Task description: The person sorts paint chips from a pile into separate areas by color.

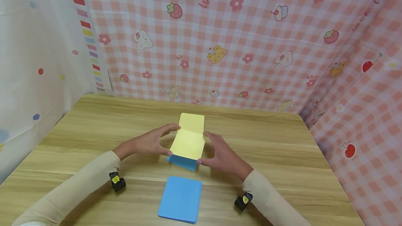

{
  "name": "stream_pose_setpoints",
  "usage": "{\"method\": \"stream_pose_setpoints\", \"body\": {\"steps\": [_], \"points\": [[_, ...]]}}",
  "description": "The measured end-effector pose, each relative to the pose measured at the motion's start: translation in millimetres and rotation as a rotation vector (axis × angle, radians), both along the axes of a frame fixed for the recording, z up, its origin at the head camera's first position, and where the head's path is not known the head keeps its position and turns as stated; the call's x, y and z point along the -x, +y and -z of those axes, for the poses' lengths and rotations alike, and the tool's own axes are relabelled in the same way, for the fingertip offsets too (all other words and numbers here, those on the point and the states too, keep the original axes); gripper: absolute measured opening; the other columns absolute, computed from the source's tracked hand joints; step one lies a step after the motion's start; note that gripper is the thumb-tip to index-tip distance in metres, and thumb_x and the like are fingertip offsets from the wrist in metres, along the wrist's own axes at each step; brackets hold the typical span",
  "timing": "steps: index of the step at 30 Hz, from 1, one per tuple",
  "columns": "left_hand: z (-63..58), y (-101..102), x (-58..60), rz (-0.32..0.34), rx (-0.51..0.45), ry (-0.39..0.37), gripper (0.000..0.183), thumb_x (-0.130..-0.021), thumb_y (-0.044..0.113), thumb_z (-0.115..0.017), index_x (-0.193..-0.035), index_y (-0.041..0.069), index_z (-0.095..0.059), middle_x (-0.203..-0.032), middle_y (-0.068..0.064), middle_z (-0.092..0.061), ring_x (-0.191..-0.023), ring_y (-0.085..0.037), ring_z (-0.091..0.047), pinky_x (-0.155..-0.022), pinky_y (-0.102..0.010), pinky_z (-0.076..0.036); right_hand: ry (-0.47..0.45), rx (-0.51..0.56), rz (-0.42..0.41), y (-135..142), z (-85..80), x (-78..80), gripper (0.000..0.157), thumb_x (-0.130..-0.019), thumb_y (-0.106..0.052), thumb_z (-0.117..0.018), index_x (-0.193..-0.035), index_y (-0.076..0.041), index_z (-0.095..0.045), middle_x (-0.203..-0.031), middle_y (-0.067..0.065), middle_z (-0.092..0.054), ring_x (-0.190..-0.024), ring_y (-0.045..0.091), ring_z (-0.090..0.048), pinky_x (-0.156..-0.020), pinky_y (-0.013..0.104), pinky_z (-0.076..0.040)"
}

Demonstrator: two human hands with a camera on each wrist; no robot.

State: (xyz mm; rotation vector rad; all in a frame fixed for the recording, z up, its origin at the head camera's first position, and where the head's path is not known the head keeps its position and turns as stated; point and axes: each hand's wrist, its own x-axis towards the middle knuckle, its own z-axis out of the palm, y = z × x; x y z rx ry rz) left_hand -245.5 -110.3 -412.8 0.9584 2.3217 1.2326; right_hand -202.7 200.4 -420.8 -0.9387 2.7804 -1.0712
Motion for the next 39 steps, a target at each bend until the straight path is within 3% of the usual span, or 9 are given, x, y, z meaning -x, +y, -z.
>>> {"method": "stream_pose_setpoints", "body": {"steps": [12,22,29,39], "points": [[5.2,1.2,3.3,-0.048,-0.025,-0.008,0.098,-0.084,0.021,-0.085,-0.158,0.001,-0.025,-0.163,-0.014,-0.029,-0.150,-0.038,-0.025,-0.121,-0.053,-0.025,-0.065,0.061,0.004,0.4,3.6,15.5,0.093,-0.083,-0.024,-0.086,-0.157,-0.007,-0.033,-0.159,0.016,-0.037,-0.146,0.037,-0.033,-0.113,0.062,-0.033],[9.3,1.6,15.2,-0.101,-0.039,-0.026,0.098,-0.085,0.026,-0.084,-0.160,0.005,-0.024,-0.165,-0.009,-0.026,-0.150,-0.036,-0.026,-0.121,-0.049,-0.027,-0.093,0.089,-0.012,-0.8,4.8,31.8,0.092,-0.087,-0.022,-0.082,-0.160,-0.008,-0.027,-0.163,0.014,-0.030,-0.150,0.037,-0.027,-0.116,0.062,-0.027],[8.8,2.9,24.0,-0.097,-0.055,-0.022,0.097,-0.085,0.022,-0.084,-0.159,0.002,-0.024,-0.165,-0.013,-0.025,-0.151,-0.036,-0.025,-0.121,-0.049,-0.026,-0.097,0.088,-0.011,-1.9,4.8,41.7,0.092,-0.089,-0.023,-0.080,-0.160,-0.006,-0.025,-0.165,0.014,-0.026,-0.151,0.038,-0.024,-0.117,0.063,-0.025],[9.2,5.7,34.5,-0.128,-0.035,-0.036,0.098,-0.086,0.030,-0.083,-0.160,0.005,-0.024,-0.166,-0.010,-0.025,-0.150,-0.036,-0.027,-0.120,-0.046,-0.028,-0.149,0.087,-0.005,-0.7,2.6,53.6,0.094,-0.089,-0.024,-0.080,-0.161,-0.009,-0.021,-0.166,0.012,-0.022,-0.152,0.037,-0.020,-0.119,0.062,-0.022]]}}
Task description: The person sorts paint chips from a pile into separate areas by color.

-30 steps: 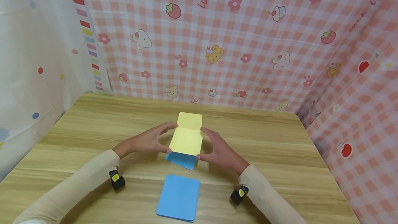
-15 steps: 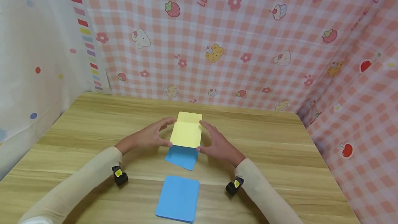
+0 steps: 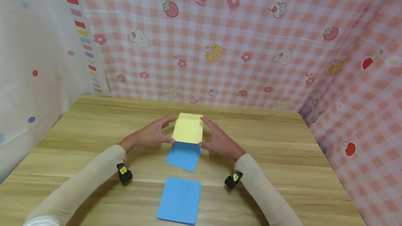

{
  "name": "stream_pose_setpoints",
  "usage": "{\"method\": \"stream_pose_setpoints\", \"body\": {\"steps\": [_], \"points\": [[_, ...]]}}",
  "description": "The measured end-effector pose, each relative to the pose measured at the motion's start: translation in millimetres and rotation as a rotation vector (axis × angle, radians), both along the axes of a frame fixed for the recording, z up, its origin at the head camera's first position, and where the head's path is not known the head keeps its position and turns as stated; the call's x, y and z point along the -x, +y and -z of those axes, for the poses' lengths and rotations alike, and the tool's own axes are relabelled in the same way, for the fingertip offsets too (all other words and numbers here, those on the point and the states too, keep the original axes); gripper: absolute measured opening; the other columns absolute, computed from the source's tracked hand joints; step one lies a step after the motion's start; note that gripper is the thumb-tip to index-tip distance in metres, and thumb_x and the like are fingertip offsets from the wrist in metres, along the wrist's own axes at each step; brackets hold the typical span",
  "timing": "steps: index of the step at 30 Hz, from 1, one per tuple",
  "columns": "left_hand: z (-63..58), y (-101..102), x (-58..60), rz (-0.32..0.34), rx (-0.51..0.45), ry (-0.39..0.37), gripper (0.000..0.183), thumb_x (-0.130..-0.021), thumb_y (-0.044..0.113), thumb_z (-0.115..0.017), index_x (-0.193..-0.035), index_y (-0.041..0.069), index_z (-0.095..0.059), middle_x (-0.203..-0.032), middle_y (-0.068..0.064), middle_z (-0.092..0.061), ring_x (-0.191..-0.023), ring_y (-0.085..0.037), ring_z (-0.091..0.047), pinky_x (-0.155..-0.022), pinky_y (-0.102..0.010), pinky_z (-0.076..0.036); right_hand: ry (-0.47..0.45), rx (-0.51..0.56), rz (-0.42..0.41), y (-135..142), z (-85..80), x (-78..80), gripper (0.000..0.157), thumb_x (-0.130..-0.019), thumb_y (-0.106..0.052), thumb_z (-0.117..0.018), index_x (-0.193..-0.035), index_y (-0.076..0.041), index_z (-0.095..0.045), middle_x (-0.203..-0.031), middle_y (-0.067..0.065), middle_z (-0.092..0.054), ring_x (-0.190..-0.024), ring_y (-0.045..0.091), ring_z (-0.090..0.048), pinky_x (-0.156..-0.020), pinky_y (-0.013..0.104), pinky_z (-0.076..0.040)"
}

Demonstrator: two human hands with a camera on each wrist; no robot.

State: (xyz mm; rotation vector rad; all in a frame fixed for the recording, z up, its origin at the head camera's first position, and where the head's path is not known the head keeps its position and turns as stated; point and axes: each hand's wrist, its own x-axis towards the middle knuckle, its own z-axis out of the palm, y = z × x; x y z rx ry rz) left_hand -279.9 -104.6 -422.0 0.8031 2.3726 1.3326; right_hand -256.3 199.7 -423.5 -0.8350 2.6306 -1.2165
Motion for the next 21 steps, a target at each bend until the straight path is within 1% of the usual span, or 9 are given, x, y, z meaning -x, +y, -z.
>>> {"method": "stream_pose_setpoints", "body": {"steps": [6,12,16,21], "points": [[-0.5,1.3,5.8,0.007,0.004,-0.009,0.098,-0.087,0.032,-0.082,-0.160,0.006,-0.023,-0.167,-0.009,-0.022,-0.151,-0.037,-0.025,-0.120,-0.047,-0.028,-0.051,0.021,0.013,1.8,4.1,8.7,0.094,-0.089,-0.022,-0.080,-0.162,-0.013,-0.021,-0.167,0.006,-0.021,-0.153,0.032,-0.018,-0.119,0.060,-0.021],[2.9,2.6,13.7,0.010,-0.001,-0.002,0.096,-0.087,0.028,-0.082,-0.160,0.006,-0.023,-0.166,-0.011,-0.023,-0.150,-0.038,-0.026,-0.119,-0.049,-0.029,-0.070,0.035,0.014,1.6,5.5,17.1,0.092,-0.089,-0.017,-0.079,-0.161,-0.011,-0.022,-0.167,0.007,-0.021,-0.153,0.031,-0.017,-0.121,0.059,-0.019],[4.5,4.8,19.6,0.017,-0.003,0.003,0.097,-0.088,0.027,-0.082,-0.160,0.005,-0.022,-0.166,-0.012,-0.023,-0.150,-0.039,-0.025,-0.119,-0.049,-0.029,-0.079,0.014,0.022,2.1,5.9,22.4,0.091,-0.090,-0.017,-0.078,-0.161,-0.011,-0.022,-0.167,0.008,-0.020,-0.153,0.032,-0.017,-0.121,0.058,-0.018],[7.4,6.6,26.8,0.009,0.006,-0.002,0.099,-0.087,0.028,-0.082,-0.161,0.005,-0.020,-0.167,-0.012,-0.021,-0.150,-0.039,-0.025,-0.120,-0.048,-0.028,-0.099,-0.007,0.025,2.3,5.7,29.6,0.091,-0.091,-0.017,-0.078,-0.162,-0.011,-0.021,-0.168,0.010,-0.017,-0.154,0.033,-0.015,-0.121,0.057,-0.017]]}}
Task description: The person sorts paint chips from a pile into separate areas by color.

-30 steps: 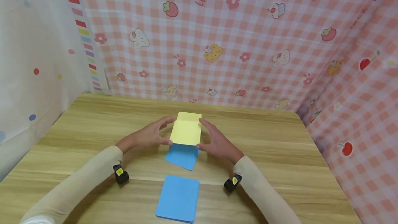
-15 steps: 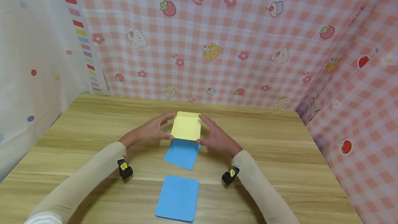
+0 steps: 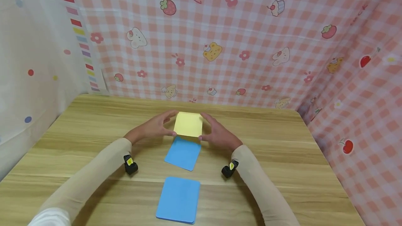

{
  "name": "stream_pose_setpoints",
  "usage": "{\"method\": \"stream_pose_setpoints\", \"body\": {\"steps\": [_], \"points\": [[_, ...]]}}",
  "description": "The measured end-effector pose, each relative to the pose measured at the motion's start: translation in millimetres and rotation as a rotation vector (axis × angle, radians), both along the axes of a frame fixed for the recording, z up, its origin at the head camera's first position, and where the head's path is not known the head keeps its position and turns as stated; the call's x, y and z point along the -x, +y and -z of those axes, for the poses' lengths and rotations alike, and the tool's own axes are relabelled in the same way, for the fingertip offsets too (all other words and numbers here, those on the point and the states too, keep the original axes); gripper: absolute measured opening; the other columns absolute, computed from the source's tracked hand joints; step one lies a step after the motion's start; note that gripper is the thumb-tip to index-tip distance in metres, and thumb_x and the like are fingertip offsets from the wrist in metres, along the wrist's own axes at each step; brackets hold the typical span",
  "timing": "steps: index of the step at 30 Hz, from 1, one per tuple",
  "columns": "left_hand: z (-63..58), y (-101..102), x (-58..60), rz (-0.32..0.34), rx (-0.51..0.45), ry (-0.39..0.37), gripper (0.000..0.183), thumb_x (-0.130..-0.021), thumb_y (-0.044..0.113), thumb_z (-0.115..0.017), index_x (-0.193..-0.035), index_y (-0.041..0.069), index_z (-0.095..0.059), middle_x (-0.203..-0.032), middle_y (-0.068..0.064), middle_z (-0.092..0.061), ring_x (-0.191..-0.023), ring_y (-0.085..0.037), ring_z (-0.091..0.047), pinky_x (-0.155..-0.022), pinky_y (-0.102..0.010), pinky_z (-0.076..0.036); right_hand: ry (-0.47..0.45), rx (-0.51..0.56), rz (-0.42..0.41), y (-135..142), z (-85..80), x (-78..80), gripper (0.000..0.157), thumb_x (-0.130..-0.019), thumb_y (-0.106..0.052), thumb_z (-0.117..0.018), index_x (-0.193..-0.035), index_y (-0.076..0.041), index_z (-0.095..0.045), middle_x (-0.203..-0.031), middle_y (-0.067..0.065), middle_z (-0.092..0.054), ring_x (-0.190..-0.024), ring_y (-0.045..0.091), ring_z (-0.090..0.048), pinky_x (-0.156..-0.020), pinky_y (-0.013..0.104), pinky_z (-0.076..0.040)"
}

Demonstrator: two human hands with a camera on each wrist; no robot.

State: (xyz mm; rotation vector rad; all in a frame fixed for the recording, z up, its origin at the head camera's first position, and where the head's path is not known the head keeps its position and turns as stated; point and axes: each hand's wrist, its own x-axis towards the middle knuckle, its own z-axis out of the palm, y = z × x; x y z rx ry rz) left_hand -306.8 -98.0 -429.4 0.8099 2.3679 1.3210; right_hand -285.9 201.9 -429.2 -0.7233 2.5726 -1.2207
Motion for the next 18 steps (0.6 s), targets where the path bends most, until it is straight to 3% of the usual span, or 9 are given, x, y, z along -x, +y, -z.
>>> {"method": "stream_pose_setpoints", "body": {"steps": [18], "points": [[1.1,1.7,21.5,-0.016,0.050,0.011,0.097,-0.089,0.025,-0.081,-0.161,0.004,-0.018,-0.166,-0.016,-0.020,-0.149,-0.039,-0.026,-0.120,-0.047,-0.027,-0.020,-0.047,-0.013,-2.5,1.8,28.0,0.094,-0.091,-0.018,-0.078,-0.163,-0.015,-0.017,-0.169,0.010,-0.014,-0.153,0.035,-0.015,-0.121,0.058,-0.019]]}}
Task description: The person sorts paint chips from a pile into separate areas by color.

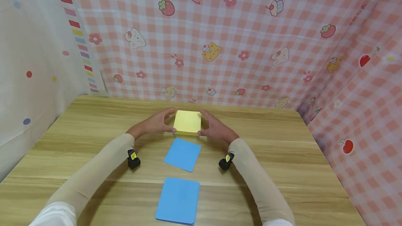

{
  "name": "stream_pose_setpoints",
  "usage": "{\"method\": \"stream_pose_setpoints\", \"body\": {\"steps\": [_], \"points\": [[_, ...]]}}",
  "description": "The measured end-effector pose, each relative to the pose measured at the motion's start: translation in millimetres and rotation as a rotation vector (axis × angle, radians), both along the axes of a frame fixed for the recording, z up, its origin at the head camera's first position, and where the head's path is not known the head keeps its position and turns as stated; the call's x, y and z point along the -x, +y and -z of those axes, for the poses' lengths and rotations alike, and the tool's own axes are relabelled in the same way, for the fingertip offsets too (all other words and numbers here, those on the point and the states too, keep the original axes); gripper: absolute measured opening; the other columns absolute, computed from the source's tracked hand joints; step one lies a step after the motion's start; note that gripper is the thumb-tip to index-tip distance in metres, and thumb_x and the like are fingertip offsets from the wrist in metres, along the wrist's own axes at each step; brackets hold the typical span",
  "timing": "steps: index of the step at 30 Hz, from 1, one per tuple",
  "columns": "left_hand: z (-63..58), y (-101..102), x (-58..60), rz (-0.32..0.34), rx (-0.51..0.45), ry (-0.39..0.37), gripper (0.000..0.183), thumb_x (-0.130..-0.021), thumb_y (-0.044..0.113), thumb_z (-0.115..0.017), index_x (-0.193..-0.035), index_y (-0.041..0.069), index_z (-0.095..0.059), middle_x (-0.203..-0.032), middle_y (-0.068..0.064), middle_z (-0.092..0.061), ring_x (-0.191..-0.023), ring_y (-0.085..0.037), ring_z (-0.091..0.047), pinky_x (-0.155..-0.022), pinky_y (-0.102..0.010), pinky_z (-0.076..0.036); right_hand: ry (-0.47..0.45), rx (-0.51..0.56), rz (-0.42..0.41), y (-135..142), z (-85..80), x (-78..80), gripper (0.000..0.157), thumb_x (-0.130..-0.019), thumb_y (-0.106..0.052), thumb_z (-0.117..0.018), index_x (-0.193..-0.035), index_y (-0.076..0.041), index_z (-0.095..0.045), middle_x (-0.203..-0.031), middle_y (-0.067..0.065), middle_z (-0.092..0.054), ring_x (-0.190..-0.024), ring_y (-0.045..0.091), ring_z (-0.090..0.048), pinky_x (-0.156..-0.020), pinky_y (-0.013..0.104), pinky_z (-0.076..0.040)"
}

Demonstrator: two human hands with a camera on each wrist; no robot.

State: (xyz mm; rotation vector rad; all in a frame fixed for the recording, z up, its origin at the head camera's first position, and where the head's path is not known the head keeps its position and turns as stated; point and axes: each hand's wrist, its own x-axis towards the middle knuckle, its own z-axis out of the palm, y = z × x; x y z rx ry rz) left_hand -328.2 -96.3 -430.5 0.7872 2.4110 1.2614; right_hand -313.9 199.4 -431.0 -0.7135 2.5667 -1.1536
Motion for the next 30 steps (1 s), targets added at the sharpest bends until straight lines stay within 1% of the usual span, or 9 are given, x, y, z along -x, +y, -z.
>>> {"method": "stream_pose_setpoints", "body": {"steps": [5,10,14,21,30], "points": [[1.4,-2.2,5.9,0.018,-0.006,0.002,0.097,-0.090,0.025,-0.079,-0.161,0.003,-0.017,-0.166,-0.017,-0.019,-0.150,-0.037,-0.024,-0.121,-0.048,-0.026,-0.002,0.002,-0.018,-1.0,0.5,7.8,0.095,-0.091,-0.016,-0.078,-0.163,-0.012,-0.016,-0.169,0.011,-0.014,-0.153,0.036,-0.014,-0.121,0.059,-0.018],[4.1,-3.3,9.6,0.020,-0.010,-0.003,0.097,-0.090,0.026,-0.079,-0.161,0.004,-0.017,-0.166,-0.016,-0.019,-0.151,-0.036,-0.023,-0.121,-0.048,-0.026,-0.018,0.011,-0.025,-1.8,1.9,13.2,0.095,-0.091,-0.015,-0.077,-0.163,-0.012,-0.016,-0.168,0.011,-0.015,-0.153,0.035,-0.015,-0.122,0.057,-0.018],[5.7,-2.9,11.6,0.010,-0.008,-0.004,0.096,-0.090,0.028,-0.079,-0.161,0.006,-0.018,-0.167,-0.015,-0.020,-0.151,-0.036,-0.024,-0.121,-0.048,-0.027,-0.025,0.018,-0.024,-1.9,2.6,14.8,0.093,-0.091,-0.014,-0.077,-0.163,-0.012,-0.017,-0.168,0.010,-0.016,-0.153,0.034,-0.015,-0.122,0.056,-0.017],[5.8,-0.8,11.9,0.018,0.010,0.005,0.096,-0.091,0.027,-0.079,-0.161,0.002,-0.018,-0.166,-0.016,-0.020,-0.151,-0.035,-0.023,-0.121,-0.047,-0.024,-0.016,0.000,-0.011,-0.8,6.2,16.2,0.093,-0.090,-0.014,-0.077,-0.162,-0.010,-0.019,-0.168,0.010,-0.017,-0.154,0.033,-0.015,-0.122,0.056,-0.017],[10.4,1.7,13.5,0.035,0.037,0.036,0.094,-0.090,0.024,-0.079,-0.160,0.000,-0.020,-0.166,-0.017,-0.021,-0.153,-0.032,-0.019,-0.123,-0.047,-0.019,-0.006,0.000,0.001,0.4,12.0,16.1,0.094,-0.088,-0.015,-0.078,-0.162,-0.011,-0.020,-0.168,0.010,-0.018,-0.154,0.032,-0.013,-0.123,0.055,-0.014]]}}
